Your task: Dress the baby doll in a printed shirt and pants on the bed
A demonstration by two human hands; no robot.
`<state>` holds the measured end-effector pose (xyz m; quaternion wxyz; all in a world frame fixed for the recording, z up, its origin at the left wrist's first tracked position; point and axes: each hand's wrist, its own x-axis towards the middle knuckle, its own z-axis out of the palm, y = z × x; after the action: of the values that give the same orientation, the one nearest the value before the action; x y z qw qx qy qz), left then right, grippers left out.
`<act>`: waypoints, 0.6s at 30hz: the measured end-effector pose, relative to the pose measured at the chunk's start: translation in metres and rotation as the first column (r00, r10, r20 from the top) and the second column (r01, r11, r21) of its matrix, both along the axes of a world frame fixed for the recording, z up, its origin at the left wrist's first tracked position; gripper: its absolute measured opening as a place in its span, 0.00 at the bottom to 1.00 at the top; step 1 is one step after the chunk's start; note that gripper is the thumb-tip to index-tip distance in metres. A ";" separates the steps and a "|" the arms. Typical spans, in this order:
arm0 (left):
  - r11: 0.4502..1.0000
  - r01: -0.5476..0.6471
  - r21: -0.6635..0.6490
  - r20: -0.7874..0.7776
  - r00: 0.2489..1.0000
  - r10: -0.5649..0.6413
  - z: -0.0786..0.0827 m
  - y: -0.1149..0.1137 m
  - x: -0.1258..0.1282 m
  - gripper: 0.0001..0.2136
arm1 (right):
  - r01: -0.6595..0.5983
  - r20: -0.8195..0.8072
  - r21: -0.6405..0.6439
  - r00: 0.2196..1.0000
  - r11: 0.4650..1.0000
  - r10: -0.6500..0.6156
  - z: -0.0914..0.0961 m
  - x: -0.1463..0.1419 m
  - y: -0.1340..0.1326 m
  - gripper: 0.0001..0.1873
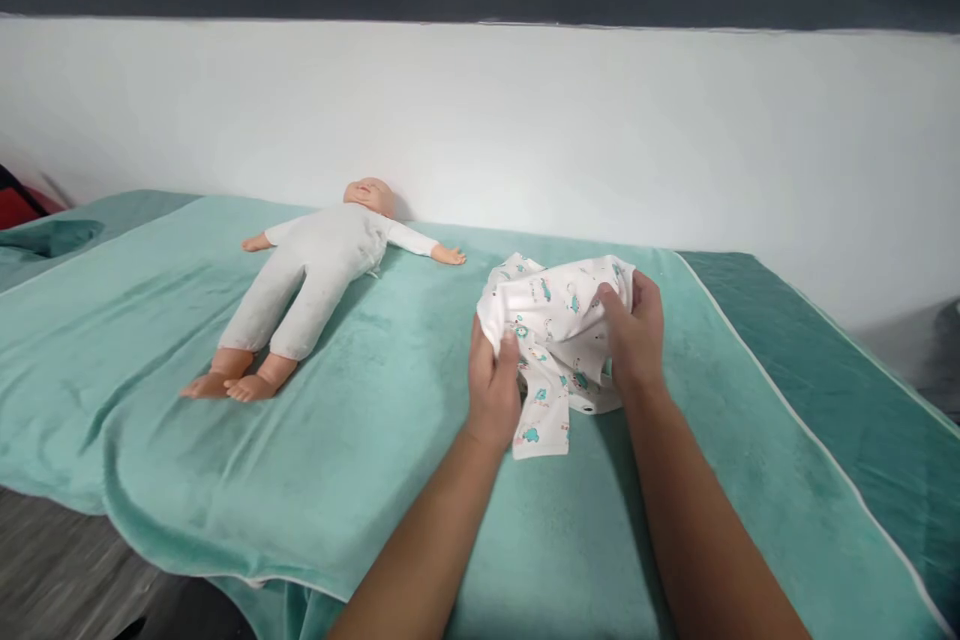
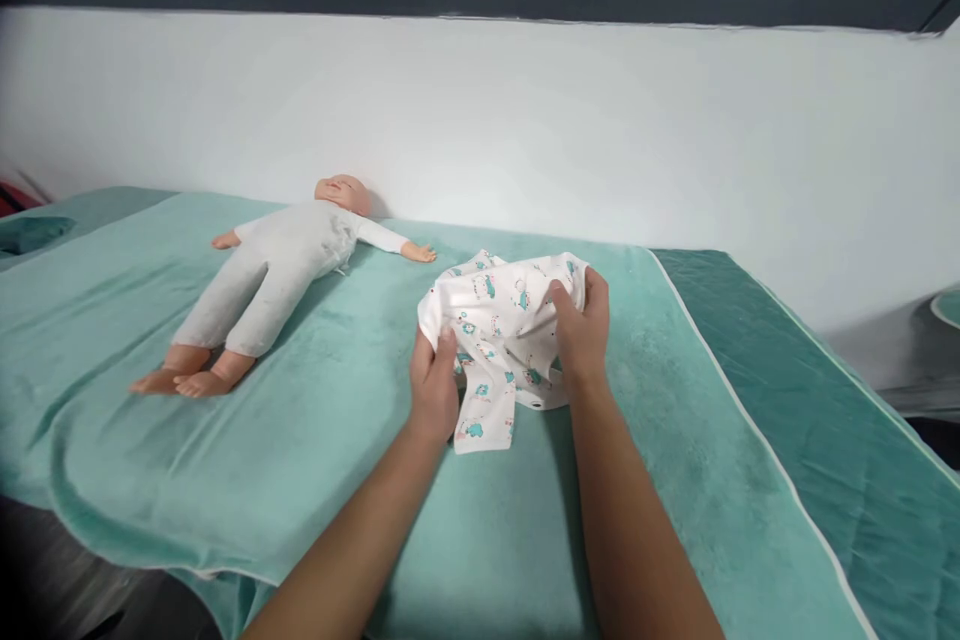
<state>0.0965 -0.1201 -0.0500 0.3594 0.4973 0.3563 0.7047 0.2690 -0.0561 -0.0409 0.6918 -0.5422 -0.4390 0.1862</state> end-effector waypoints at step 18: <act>1.000 -0.015 0.001 0.260 0.966 0.014 0.077 0.002 -0.030 0.24 | -0.224 0.142 -0.165 0.959 0.961 0.247 -0.015 -0.017 0.002 0.20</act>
<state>0.0663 -0.1180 0.0268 0.3971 0.3986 0.3090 0.7668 0.2518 -0.0540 -0.0559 0.5851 -0.5487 -0.5400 0.2548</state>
